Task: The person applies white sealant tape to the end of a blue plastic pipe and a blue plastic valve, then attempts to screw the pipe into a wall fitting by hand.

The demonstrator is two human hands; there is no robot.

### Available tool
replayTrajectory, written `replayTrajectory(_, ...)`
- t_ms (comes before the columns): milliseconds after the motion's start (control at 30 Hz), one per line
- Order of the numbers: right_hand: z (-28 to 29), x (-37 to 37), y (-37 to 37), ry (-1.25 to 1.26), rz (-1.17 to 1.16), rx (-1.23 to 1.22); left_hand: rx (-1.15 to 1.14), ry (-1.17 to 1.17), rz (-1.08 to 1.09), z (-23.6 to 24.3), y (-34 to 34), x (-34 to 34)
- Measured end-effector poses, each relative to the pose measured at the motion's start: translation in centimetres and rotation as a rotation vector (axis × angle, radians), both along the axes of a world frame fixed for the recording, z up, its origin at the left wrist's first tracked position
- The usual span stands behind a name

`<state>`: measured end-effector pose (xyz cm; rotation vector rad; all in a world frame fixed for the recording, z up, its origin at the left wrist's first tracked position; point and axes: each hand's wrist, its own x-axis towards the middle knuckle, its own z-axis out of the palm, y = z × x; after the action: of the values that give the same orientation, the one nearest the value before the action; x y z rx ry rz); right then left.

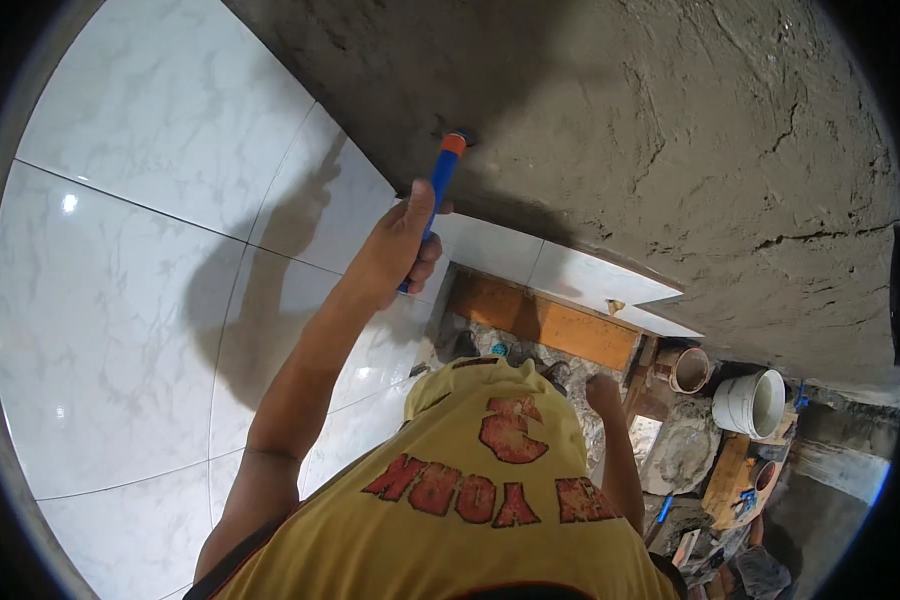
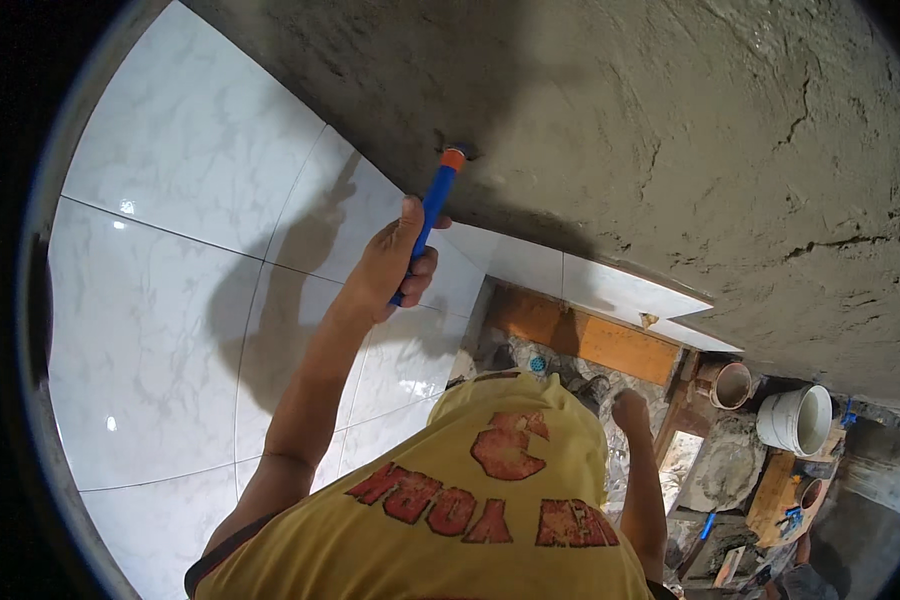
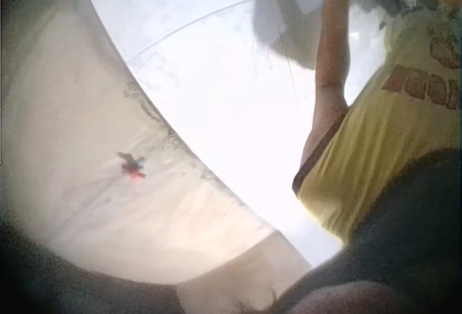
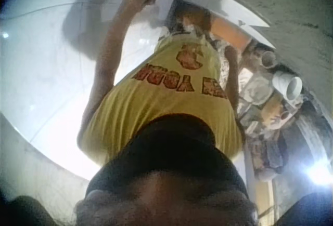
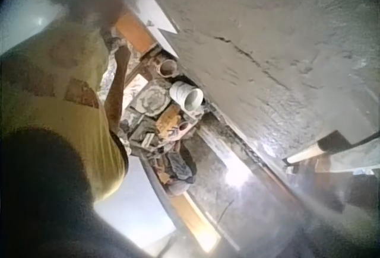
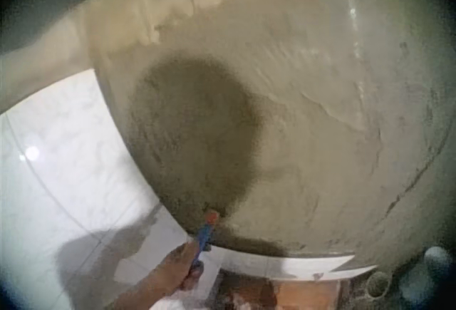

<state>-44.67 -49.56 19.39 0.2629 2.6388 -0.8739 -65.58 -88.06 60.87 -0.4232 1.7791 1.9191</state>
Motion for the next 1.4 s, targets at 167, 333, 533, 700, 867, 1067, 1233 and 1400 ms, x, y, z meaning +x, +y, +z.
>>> replayTrajectory(167,14.7,-12.1,-10.2,0.238,-0.048,-0.327,0.258,-0.04,0.055,-1.1,-1.1,-0.1)
replayTrajectory(333,26.6,-20.8,-19.3,0.485,0.056,-1.033,0.526,-0.089,0.204,-1.6,-0.1,2.2)
replayTrajectory(533,36.9,-25.5,-25.4,-0.236,-0.078,-1.739,-0.287,0.156,-0.044,-0.8,-1.7,3.5)
replayTrajectory(700,37.8,-28.1,-29.0,-0.294,-0.532,-1.841,-0.252,0.159,-0.104,-1.0,-1.7,3.0)
replayTrajectory(867,36.7,-29.0,-29.2,-0.324,-0.513,-1.897,0.268,-0.098,0.024,-3.3,-2.2,2.7)
replayTrajectory(1067,36.8,-28.9,-29.3,-0.351,-0.498,-1.872,1.255,-0.202,-0.048,-4.6,-2.1,3.7)
replayTrajectory(1233,36.5,-28.7,-29.2,-0.315,-0.529,-1.829,-0.118,0.154,-0.197,-0.9,-2.4,8.4)
replayTrajectory(1400,37.5,-28.6,-29.0,-0.353,-0.466,-1.897,-0.017,0.243,0.07,-2.1,-4.9,10.0)
